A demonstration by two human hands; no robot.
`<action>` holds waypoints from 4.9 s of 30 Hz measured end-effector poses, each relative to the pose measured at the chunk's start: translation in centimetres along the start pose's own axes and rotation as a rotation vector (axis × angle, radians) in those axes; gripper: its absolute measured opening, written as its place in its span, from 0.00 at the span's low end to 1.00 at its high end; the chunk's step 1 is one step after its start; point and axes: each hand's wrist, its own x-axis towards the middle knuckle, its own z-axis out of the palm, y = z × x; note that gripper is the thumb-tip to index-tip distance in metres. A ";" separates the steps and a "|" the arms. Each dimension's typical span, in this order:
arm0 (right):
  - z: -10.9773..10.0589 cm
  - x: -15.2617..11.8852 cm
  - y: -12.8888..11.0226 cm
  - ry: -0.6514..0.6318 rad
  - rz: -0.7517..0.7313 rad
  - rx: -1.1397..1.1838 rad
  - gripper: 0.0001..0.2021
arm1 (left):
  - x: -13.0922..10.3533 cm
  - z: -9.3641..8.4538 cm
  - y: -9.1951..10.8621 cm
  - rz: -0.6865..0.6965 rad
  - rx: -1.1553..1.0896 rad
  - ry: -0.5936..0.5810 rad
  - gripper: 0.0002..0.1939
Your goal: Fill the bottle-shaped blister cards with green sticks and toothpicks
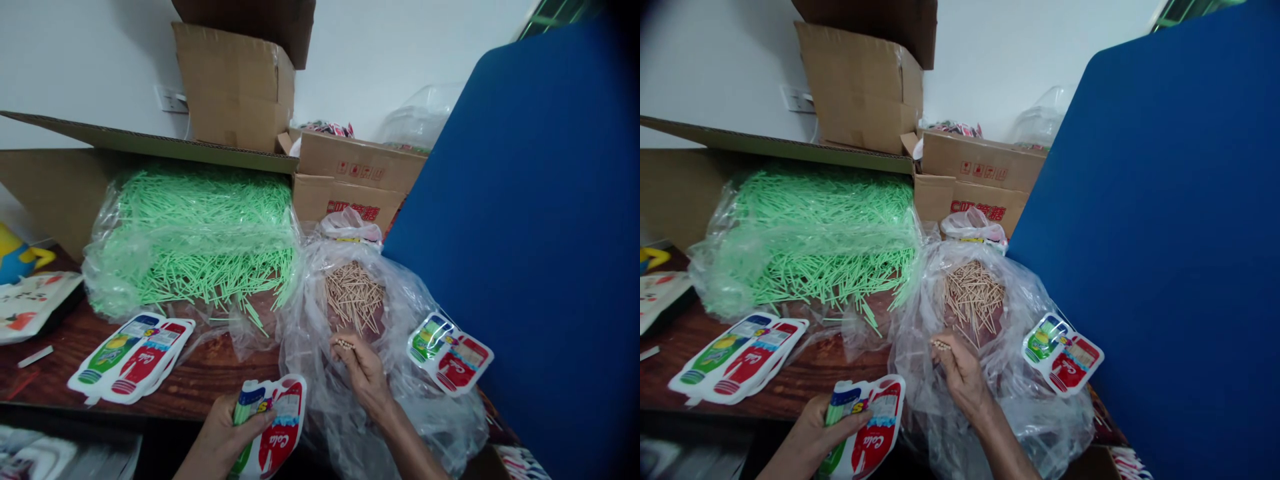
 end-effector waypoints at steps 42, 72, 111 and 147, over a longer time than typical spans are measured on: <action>9.4 1.3 -5.6 0.130 0.526 0.891 0.09 | -2.1 -0.7 2.8 -0.045 -0.296 -0.240 0.07; 6.1 1.2 -4.3 -0.195 0.354 0.481 0.12 | -0.5 -2.2 5.3 0.154 -0.136 -0.097 0.10; 6.4 2.6 -4.5 -0.192 0.357 0.636 0.07 | -0.8 -1.5 7.2 0.378 0.018 0.079 0.09; 3.5 3.4 -5.9 -0.104 0.076 0.275 0.08 | 0.0 -0.7 7.4 0.768 0.685 0.266 0.16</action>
